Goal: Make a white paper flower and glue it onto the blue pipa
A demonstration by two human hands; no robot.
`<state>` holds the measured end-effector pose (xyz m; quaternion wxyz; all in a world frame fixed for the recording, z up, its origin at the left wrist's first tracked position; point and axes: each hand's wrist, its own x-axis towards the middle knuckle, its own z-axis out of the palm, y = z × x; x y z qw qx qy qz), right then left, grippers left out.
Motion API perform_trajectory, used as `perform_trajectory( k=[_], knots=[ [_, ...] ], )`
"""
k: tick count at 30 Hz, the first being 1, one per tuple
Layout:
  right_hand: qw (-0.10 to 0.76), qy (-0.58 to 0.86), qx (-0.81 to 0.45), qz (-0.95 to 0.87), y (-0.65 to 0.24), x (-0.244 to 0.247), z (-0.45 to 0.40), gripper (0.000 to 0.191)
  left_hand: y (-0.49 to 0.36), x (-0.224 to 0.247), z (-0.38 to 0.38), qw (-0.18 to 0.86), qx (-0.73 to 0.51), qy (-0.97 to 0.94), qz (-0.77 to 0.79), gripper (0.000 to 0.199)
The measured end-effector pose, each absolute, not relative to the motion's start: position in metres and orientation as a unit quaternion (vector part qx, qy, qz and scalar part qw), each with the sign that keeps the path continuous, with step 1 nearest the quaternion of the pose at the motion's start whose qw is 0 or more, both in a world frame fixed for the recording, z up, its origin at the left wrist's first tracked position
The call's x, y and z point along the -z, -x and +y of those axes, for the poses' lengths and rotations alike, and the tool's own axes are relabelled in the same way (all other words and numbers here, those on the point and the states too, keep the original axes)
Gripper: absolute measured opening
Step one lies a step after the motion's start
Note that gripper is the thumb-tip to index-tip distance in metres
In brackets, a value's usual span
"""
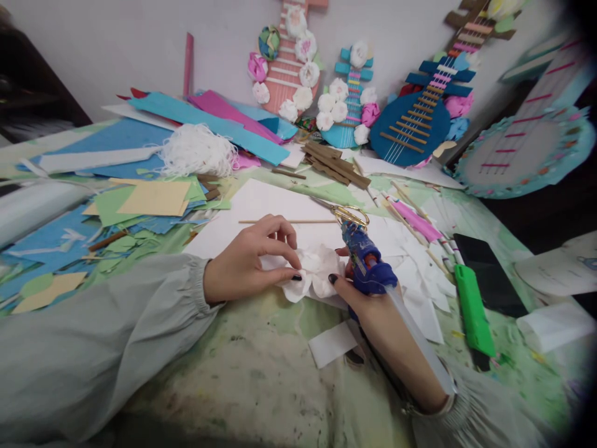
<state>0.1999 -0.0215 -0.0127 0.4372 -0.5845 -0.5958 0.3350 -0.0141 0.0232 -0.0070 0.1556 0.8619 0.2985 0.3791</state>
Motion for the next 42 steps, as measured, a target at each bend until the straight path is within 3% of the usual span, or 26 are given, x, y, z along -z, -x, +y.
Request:
perform_trajectory(
  k=[4, 15, 33, 42],
  knots=[
    [0.439, 0.589, -0.333, -0.592, -0.1993, 0.0116, -0.0212, 0.031, 0.0149, 0.0081, 0.0237, 0.149, -0.383, -0.865, 0.288, 0.013],
    [0.429, 0.598, -0.319, -0.598, -0.2, 0.0129, -0.0211, 0.029, 0.0204, 0.0, 0.0237, 0.079, -0.334, -0.924, 0.167, 0.007],
    [0.428, 0.591, -0.319, -0.605, -0.2005, 0.0115, -0.0225, 0.027, 0.0195, 0.0011, 0.02, -0.114, -0.304, -0.933, 0.157, 0.007],
    [0.43, 0.587, -0.318, -0.608, -0.2002, 0.0131, -0.0217, 0.027, 0.0168, 0.0036, 0.0194, -0.152, -0.297, -0.931, 0.146, 0.007]
  ],
)
